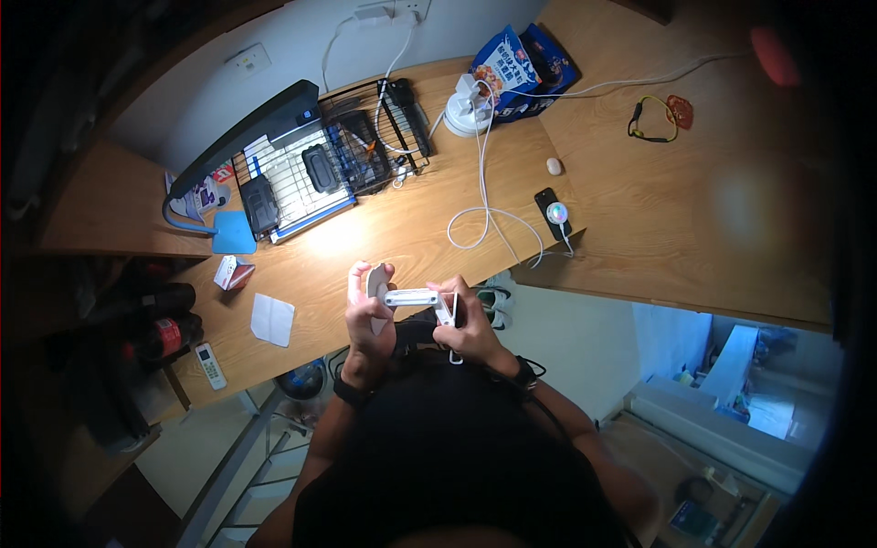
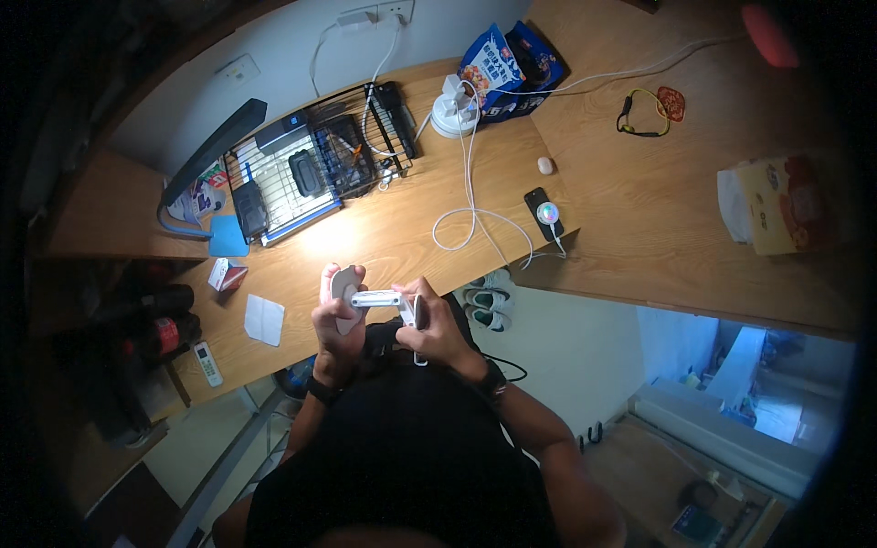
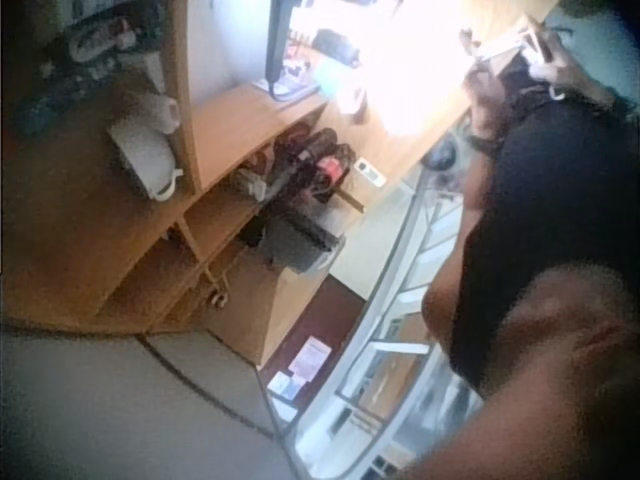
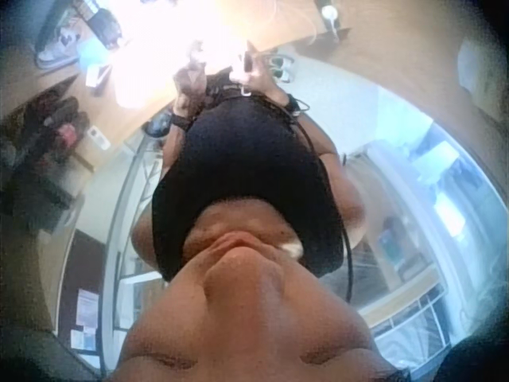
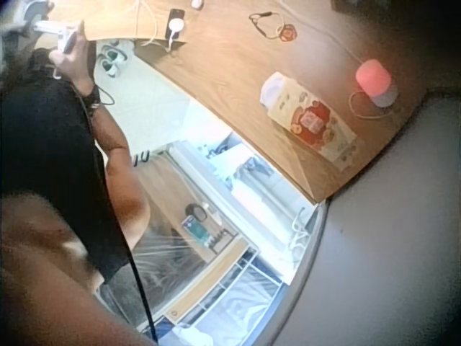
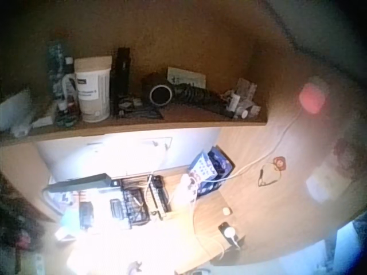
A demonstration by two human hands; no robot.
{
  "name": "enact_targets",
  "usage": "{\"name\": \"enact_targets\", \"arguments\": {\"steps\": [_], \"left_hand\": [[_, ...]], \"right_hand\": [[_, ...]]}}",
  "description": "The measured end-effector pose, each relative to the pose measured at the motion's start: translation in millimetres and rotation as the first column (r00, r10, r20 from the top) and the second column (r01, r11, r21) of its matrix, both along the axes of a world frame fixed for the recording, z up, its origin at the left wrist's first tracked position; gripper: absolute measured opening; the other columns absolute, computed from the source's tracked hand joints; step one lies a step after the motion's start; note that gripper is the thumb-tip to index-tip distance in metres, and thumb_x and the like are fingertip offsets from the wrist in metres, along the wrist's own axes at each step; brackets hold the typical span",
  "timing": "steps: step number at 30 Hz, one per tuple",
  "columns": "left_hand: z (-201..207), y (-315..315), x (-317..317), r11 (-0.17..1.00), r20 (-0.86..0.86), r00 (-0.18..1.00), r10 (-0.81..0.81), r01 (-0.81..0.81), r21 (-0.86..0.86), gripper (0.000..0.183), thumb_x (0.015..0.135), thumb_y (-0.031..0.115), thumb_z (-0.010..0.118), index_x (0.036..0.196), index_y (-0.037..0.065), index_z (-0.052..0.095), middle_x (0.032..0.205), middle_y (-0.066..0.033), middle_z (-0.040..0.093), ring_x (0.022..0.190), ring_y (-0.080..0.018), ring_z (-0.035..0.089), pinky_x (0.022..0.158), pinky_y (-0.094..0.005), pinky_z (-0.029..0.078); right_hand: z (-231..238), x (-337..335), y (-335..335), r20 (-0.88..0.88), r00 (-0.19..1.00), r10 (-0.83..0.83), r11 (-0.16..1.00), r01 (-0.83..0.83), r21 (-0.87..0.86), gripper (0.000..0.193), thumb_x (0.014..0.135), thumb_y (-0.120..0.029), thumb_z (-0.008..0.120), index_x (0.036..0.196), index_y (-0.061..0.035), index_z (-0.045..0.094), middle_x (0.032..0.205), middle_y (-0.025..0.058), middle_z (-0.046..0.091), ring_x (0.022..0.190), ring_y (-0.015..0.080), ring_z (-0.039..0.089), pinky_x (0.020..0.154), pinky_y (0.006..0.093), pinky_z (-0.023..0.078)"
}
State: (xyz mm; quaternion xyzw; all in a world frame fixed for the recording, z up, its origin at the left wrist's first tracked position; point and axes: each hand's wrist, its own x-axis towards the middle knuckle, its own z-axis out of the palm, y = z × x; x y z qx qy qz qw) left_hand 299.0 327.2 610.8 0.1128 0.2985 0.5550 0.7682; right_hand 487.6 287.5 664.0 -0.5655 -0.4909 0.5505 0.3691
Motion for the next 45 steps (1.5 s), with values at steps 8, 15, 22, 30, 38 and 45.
{"name": "enact_targets", "arguments": {"steps": [8,15,22,30,38,45], "left_hand": [[-6,7,2,0.992,-0.041,0.993,0.115,-0.117,-0.056,0.064,0.067,0.006,0.053,0.131,0.01,0.051,0.124,-0.015,0.062,0.093,-0.0216,0.061,0.091,-0.0343,0.053],[15,7,16,0.957,0.026,0.959,0.282,-0.283,0.059,0.063,0.07,0.01,0.053,0.133,0.004,0.049,0.132,-0.0182,0.061,0.11,-0.0242,0.062,0.103,-0.0357,0.049],[13,32,-14,0.976,-0.355,0.933,-0.064,0.133,0.174,0.061,0.08,0.024,0.068,0.136,0.003,0.056,0.14,-0.022,0.059,0.135,-0.0284,0.057,0.11,-0.0418,0.045],[68,31,-20,0.508,-0.895,-0.033,0.444,0.832,0.222,0.038,0.083,0.017,0.075,0.12,0.011,0.068,0.112,-0.0124,0.073,0.114,-0.032,0.067,0.102,-0.047,0.048],[64,17,-22,0.651,-0.918,0.226,-0.327,0.758,-0.045,0.018,0.101,0.019,0.062,0.096,0.003,0.07,0.077,-0.0134,0.071,0.066,-0.0264,0.067,0.063,-0.0332,0.053],[38,2,-5,0.627,-0.754,0.423,-0.502,0.779,0.019,0.022,0.104,0.017,0.057,0.099,0.001,0.071,0.078,-0.0035,0.071,0.072,-0.0095,0.064,0.067,-0.0294,0.052]], "right_hand": [[11,-16,22,0.1,0.992,-0.076,0.993,0.066,0.096,0.045,0.077,-0.005,0.063,0.121,0.0003,0.053,0.079,0.0011,0.047,0.069,0.0103,0.044,0.064,0.0288,0.039],[10,-26,15,-0.017,0.991,-0.136,0.987,0.137,0.086,0.042,0.082,-0.003,0.065,0.122,-0.0026,0.051,0.078,-0.0023,0.046,0.07,0.0072,0.043,0.063,0.0267,0.037],[4,-20,18,-0.072,0.984,-0.162,0.981,0.168,0.094,0.046,0.084,-0.009,0.072,0.123,-0.0045,0.048,0.085,-0.0007,0.049,0.076,0.0066,0.046,0.066,0.0263,0.039],[6,0,30,0.012,0.998,0.066,0.998,-0.066,0.015,0.048,0.087,-0.023,0.079,0.123,-0.0052,0.053,0.102,0.0056,0.062,0.091,0.0109,0.06,0.077,0.0257,0.049],[-22,50,27,-0.78,0.626,-0.011,0.913,-0.312,-0.263,0.063,0.1,-0.02,0.068,0.153,-0.0011,0.039,0.128,0.0131,0.061,0.108,0.0161,0.064,0.088,0.0302,0.055],[0,14,12,-0.507,0.861,0.031,0.997,0.011,0.079,0.085,0.086,0.001,0.08,0.156,-0.0056,0.033,0.145,0.0231,0.054,0.116,0.0248,0.067,0.098,0.0382,0.058]]}}
